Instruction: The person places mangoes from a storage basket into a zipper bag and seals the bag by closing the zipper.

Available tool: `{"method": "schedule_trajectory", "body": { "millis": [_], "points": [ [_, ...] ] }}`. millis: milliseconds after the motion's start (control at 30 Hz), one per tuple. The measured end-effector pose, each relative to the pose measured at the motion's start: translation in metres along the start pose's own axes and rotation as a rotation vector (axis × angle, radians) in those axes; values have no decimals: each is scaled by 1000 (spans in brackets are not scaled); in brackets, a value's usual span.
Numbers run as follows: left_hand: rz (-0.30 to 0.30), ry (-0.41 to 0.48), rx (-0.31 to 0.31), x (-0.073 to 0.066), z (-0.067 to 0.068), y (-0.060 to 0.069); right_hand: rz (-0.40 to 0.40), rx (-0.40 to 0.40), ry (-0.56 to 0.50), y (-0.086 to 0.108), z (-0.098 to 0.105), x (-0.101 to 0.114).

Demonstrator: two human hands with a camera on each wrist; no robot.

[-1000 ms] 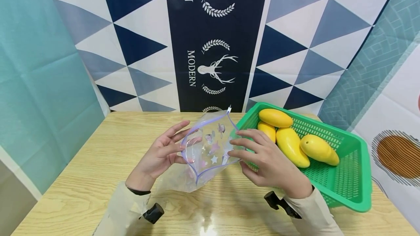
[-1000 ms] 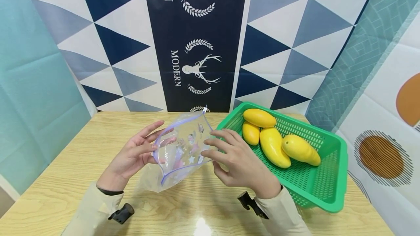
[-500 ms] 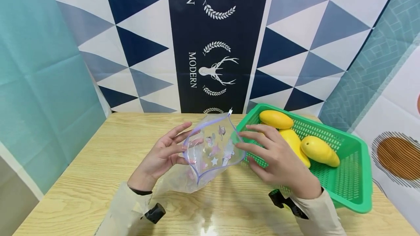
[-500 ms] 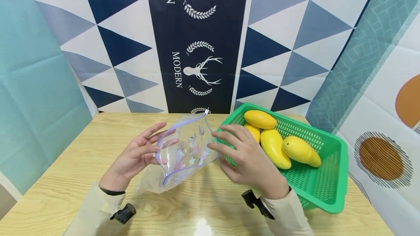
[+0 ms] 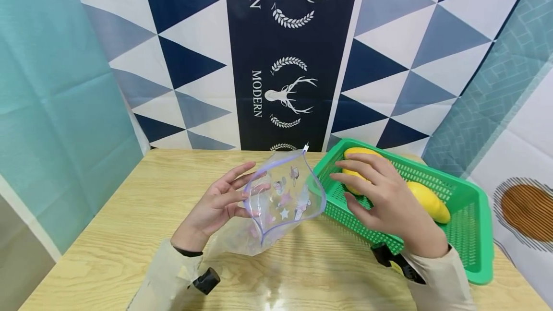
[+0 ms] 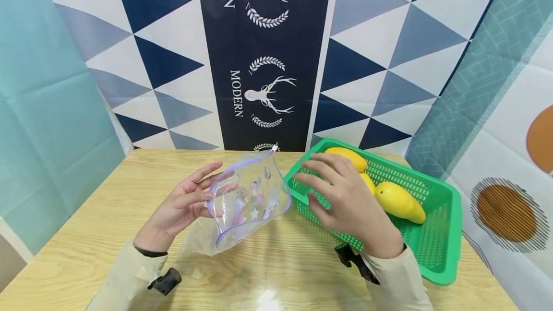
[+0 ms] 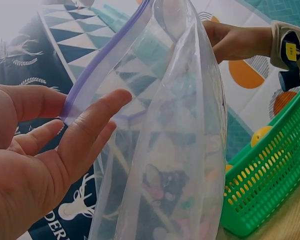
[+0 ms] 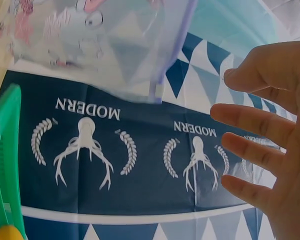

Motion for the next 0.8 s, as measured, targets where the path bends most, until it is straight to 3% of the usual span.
{"method": "schedule_trajectory", "body": {
  "millis": [300, 500, 800],
  "points": [
    [-6, 3, 27, 0, -1, -1, -56, 66, 60, 10, 17, -17],
    [4, 8, 18, 1, -1, -1, -32, 65, 95, 11, 30, -21],
    [1, -5, 22, 2, -1, -1, 4, 115, 101, 15, 31, -33]
  ]
}}
Point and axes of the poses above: each hand's wrist, its own y-axis away from the middle knuckle, its own z-axis out of the back of the hand, x = y × z, the point moved 10 cm from there along -y, towards the middle knuckle, and after that the axes turned 12 degrees about z, right-handed, at the moved point
